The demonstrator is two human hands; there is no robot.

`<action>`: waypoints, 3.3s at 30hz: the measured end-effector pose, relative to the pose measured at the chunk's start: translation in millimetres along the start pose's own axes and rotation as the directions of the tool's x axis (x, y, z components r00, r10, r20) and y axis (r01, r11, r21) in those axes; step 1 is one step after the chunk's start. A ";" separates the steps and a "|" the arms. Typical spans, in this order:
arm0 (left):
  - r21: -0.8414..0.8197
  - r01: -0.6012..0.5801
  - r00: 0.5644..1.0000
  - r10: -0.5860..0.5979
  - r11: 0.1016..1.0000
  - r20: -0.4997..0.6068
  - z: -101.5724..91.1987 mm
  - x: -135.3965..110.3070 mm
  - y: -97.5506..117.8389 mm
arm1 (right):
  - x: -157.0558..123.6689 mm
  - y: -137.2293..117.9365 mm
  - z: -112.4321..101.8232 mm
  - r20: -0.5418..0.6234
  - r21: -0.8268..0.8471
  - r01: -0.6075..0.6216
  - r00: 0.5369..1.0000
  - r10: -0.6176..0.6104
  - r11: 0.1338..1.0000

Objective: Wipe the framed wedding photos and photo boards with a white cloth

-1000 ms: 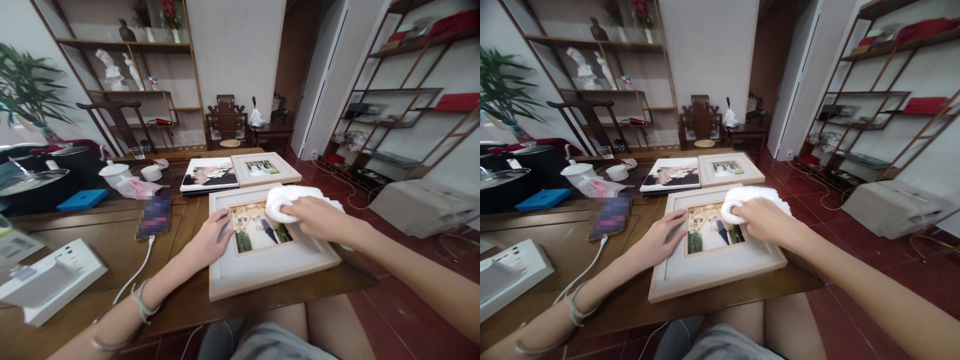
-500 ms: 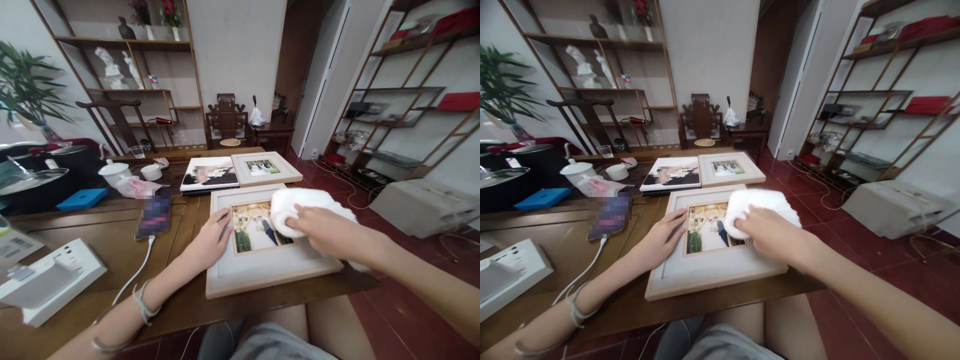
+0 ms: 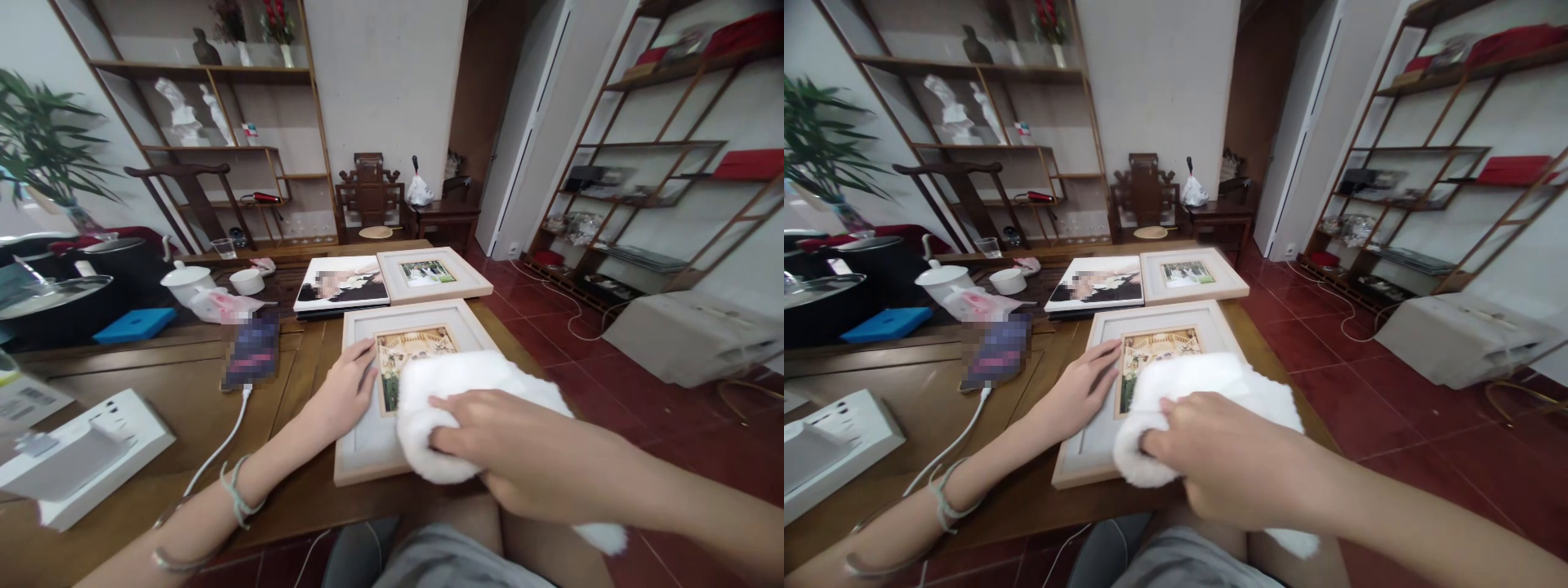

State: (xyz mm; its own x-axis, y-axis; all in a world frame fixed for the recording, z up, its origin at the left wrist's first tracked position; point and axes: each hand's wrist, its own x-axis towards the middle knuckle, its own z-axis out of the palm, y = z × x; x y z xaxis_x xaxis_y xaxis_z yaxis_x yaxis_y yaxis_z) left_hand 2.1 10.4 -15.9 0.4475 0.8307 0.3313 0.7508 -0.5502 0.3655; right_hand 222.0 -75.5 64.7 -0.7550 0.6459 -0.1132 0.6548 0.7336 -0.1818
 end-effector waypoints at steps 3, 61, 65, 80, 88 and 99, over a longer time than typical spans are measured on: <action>-0.001 -0.003 1.000 0.003 1.000 -0.001 0.5 0.5 -2.3 | 25.1 -12.3 0.5 -0.018 -0.056 0.135 0.990 -0.137 0.989; -0.011 -0.041 0.999 0.041 0.999 0.007 -2.8 -1.0 -1.3 | 43.9 71.8 8.5 -0.099 -0.143 0.055 0.993 -0.069 0.988; -0.026 -0.050 0.999 0.049 0.998 -0.018 -0.8 -1.7 -2.6 | 10.3 30.7 11.5 -0.060 -0.036 0.123 0.990 -0.125 0.992; 0.001 -0.077 0.996 0.077 0.997 0.043 -3.1 -1.7 -3.1 | 49.8 58.7 24.3 -0.159 -0.144 -0.036 0.987 0.013 0.989; -0.020 -0.068 0.996 0.069 0.997 0.050 -6.2 -0.6 -1.2 | 95.4 89.5 16.1 -0.234 -0.245 -0.146 0.968 0.088 0.958; -0.014 -0.032 0.999 0.032 0.999 0.038 -3.4 -2.0 -1.8 | 13.8 -3.0 6.0 0.003 0.026 0.120 0.993 -0.120 0.992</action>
State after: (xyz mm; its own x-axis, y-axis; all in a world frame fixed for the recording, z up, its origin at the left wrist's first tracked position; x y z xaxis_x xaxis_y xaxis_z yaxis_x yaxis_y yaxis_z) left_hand -1.8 9.4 -14.3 0.4897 0.8151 0.3097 0.7291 -0.5775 0.3671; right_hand 209.4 -70.1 57.8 -0.8281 0.5528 -0.0937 0.5587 0.7997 -0.2198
